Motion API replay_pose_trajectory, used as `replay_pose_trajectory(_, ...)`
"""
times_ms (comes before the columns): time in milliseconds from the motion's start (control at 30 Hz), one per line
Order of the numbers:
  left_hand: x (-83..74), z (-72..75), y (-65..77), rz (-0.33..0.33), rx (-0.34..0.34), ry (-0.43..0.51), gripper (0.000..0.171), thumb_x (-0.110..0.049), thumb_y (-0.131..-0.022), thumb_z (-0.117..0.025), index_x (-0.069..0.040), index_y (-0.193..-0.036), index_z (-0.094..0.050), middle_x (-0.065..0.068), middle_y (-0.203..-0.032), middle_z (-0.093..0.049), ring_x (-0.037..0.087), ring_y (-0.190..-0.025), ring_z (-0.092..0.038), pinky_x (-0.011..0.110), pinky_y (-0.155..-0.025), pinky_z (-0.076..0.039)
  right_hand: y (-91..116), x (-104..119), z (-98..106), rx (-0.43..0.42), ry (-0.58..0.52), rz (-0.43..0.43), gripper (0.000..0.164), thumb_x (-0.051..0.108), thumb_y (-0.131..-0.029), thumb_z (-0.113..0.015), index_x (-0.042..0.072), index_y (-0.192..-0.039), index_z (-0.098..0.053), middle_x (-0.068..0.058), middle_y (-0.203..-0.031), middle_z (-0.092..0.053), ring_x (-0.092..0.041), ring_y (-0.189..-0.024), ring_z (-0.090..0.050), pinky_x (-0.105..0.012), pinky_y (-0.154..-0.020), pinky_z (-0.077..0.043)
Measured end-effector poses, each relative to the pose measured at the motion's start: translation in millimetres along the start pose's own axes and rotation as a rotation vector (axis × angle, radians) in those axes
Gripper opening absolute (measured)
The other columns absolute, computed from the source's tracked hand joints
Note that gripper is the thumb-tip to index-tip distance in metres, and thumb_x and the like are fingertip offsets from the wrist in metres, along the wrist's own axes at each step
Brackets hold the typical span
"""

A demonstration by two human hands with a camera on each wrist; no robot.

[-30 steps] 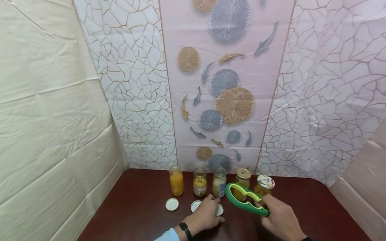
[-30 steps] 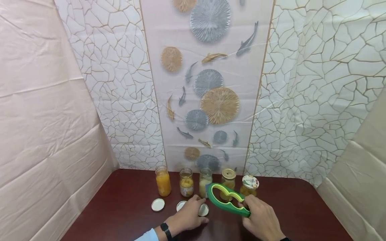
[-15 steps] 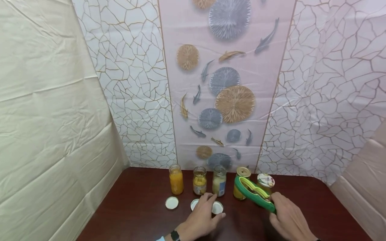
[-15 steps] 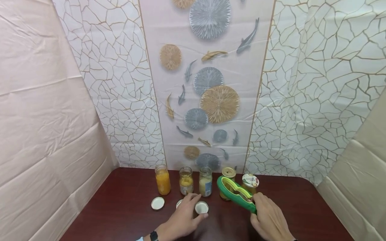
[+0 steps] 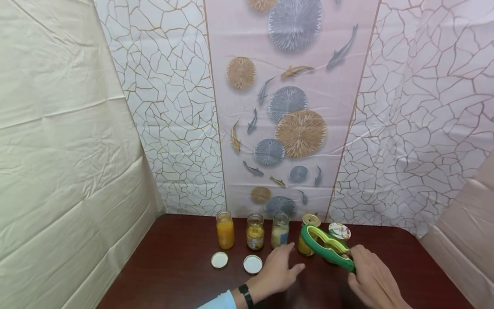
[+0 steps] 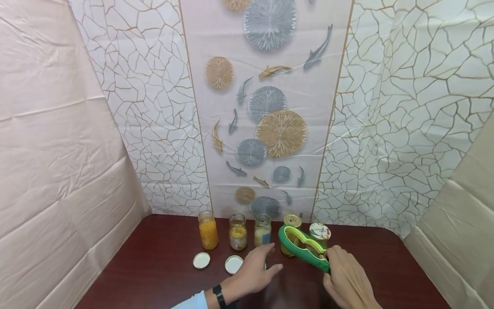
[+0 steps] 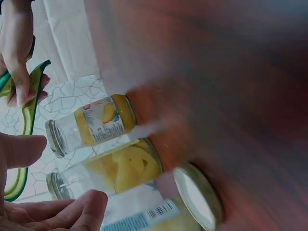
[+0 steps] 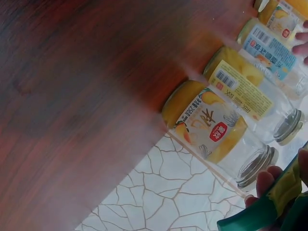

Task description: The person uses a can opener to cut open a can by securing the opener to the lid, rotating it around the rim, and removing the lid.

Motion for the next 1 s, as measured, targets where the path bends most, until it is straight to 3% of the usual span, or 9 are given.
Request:
replay_pose_trajectory(200,0.2,-17.4,-26.2,0.072,0.027,0.008,0.081,-0.048,-0.096,-0.068,-0.008,-0.158,-0.033,0.011,-0.158,-0.044,0.027,-0.142,-0.044,0.047,-0.11,-0.046,1,-1,3,-0.024,0.004,0.01,0.031,-0.002,-0.062,-0.063,0.015,-0.088,-0.057,0.005,-0.075,-0.046,-0.013,-0.064,-0.04,-0.03,-0.053,-0.035)
replay_pose_trajectory(300,4.6,-28.7,-38.9,0.094,0.031,0.058,0.089,-0.048,-0.097,-0.068,-0.008,-0.162,-0.023,0.014,-0.163,-0.037,0.029,-0.146,-0.039,0.048,-0.113,-0.043,0,0,6,-0.049,0.013,0.039,0.031,-0.001,-0.061,-0.063,0.013,-0.088,-0.058,0.003,-0.077,-0.049,-0.014,-0.064,-0.043,-0.033,-0.054,-0.037)
replay_pose_trajectory(467,6.9,-35.1,-59.5,0.086,-0.071,0.154,0.095,-0.046,-0.095,-0.07,-0.007,-0.163,-0.016,0.018,-0.164,-0.032,0.033,-0.147,-0.036,0.051,-0.113,-0.041,-5,1,7,-0.054,0.039,0.048,0.029,-0.002,-0.063,-0.061,0.01,-0.089,-0.057,-0.001,-0.081,-0.051,-0.018,-0.066,-0.045,-0.035,-0.055,-0.038)
replay_pose_trajectory(600,4.4,-30.6,-74.1,-0.006,-0.213,0.188,0.089,-0.037,-0.093,-0.077,-0.005,-0.159,-0.027,0.015,-0.155,-0.047,0.028,-0.137,-0.049,0.045,-0.105,-0.05,-7,2,9,-0.068,0.045,0.042,0.029,-0.003,-0.064,-0.06,0.007,-0.091,-0.058,-0.005,-0.085,-0.054,-0.021,-0.068,-0.047,-0.037,-0.057,-0.039)
replay_pose_trajectory(700,2.8,-28.0,-79.8,-0.078,-0.309,0.221,0.066,-0.022,-0.091,-0.079,-0.009,-0.146,-0.046,0.007,-0.132,-0.064,0.019,-0.117,-0.062,0.037,-0.093,-0.056,-8,4,9,-0.058,0.052,0.038,0.029,-0.004,-0.065,-0.061,0.005,-0.092,-0.059,-0.008,-0.087,-0.056,-0.023,-0.069,-0.049,-0.039,-0.057,-0.04)
replay_pose_trajectory(767,2.2,-26.3,-81.7,-0.096,-0.362,0.233,0.052,-0.014,-0.088,-0.079,-0.016,-0.134,-0.054,-0.001,-0.117,-0.067,0.013,-0.104,-0.064,0.032,-0.086,-0.056,-10,5,9,-0.052,0.057,0.037,0.028,-0.004,-0.065,-0.061,0.004,-0.092,-0.059,-0.009,-0.087,-0.057,-0.024,-0.069,-0.05,-0.04,-0.057,-0.041)
replay_pose_trajectory(867,1.8,-25.0,-81.5,-0.099,-0.405,0.235,0.041,-0.007,-0.088,-0.076,-0.021,-0.122,-0.058,-0.006,-0.108,-0.067,0.009,-0.097,-0.064,0.029,-0.082,-0.056,-11,6,9,-0.044,0.058,0.03,0.027,-0.004,-0.066,-0.062,0.005,-0.092,-0.059,-0.009,-0.087,-0.056,-0.024,-0.07,-0.05,-0.04,-0.058,-0.041)
replay_pose_trajectory(1000,1.3,-24.5,-80.1,-0.106,-0.403,0.228,0.038,-0.009,-0.09,-0.075,-0.022,-0.121,-0.059,-0.006,-0.109,-0.068,0.01,-0.098,-0.065,0.029,-0.082,-0.057,-11,5,7,-0.013,0.06,0.004,0.028,-0.004,-0.066,-0.062,0.005,-0.092,-0.058,-0.008,-0.086,-0.055,-0.023,-0.07,-0.048,-0.039,-0.058,-0.04)
Point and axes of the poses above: each hand's wrist, its own y-axis away from the middle knuckle, its own z-axis out of the back of the hand, x = y × z, the point moved 7 cm from there along -y, towards the middle knuckle
